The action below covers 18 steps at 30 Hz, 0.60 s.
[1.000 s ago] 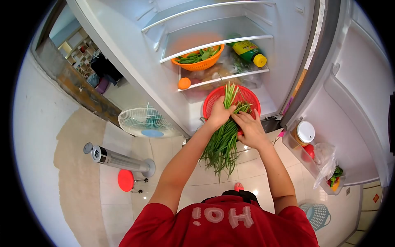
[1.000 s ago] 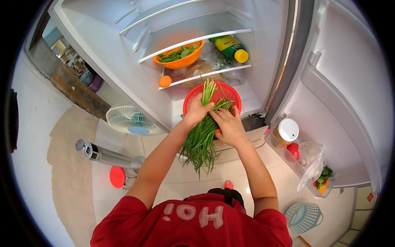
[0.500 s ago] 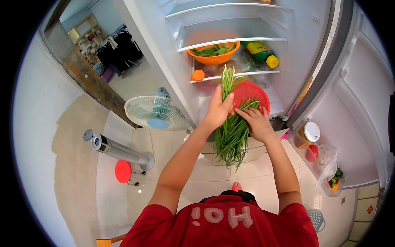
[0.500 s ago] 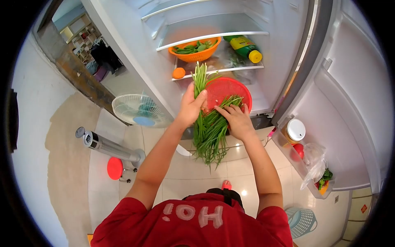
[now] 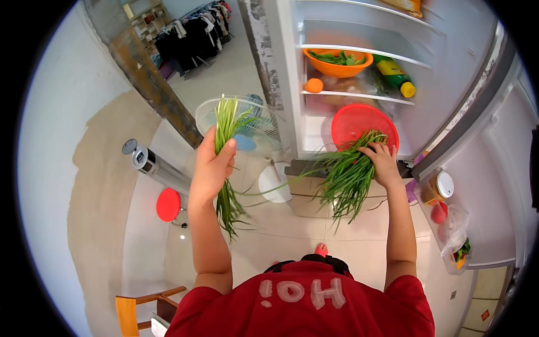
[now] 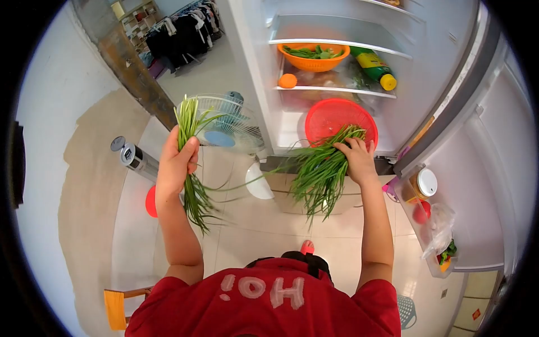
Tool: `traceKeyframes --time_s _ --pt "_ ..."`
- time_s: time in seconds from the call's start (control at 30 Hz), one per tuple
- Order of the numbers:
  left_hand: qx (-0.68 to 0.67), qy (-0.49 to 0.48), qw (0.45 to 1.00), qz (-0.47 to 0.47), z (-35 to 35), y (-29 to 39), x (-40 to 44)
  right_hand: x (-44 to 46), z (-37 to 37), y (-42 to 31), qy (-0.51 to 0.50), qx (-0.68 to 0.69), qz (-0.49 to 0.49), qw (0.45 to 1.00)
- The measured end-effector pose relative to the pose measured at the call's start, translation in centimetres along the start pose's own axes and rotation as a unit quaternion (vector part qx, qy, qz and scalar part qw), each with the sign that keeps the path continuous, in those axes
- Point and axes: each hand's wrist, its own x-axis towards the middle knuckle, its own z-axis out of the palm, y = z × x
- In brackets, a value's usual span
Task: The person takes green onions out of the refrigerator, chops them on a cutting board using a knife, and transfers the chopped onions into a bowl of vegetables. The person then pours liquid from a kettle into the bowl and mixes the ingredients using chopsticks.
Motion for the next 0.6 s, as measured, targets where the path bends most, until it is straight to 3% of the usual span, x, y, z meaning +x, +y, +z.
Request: traceKeyframes --time_s 0.13,0.27,0.4,0.6 --pt "0.007 -0.002 1.000 -0.031 -0.9 -3.3 -1.4 -0.6 1.4 -0.2 0.125 0.018 0.035 0.991" --pt "-0.018 -0.061 0.996 -0.059 2.4 -6.0 -2.1 -1.9 2.3 -1.4 0.322 0.122 0.078 0.936" --pt "-0.033 -0.145 0.988 -0.031 6.4 -8.7 -1.0 -1.9 5.4 -0.4 0.407 0.167 0.057 0.896" --pt "-0.067 -0.158 0.984 -0.053 9.5 -6.5 -0.7 -3.6 2.7 -1.6 0.479 0.213 0.059 0.849"
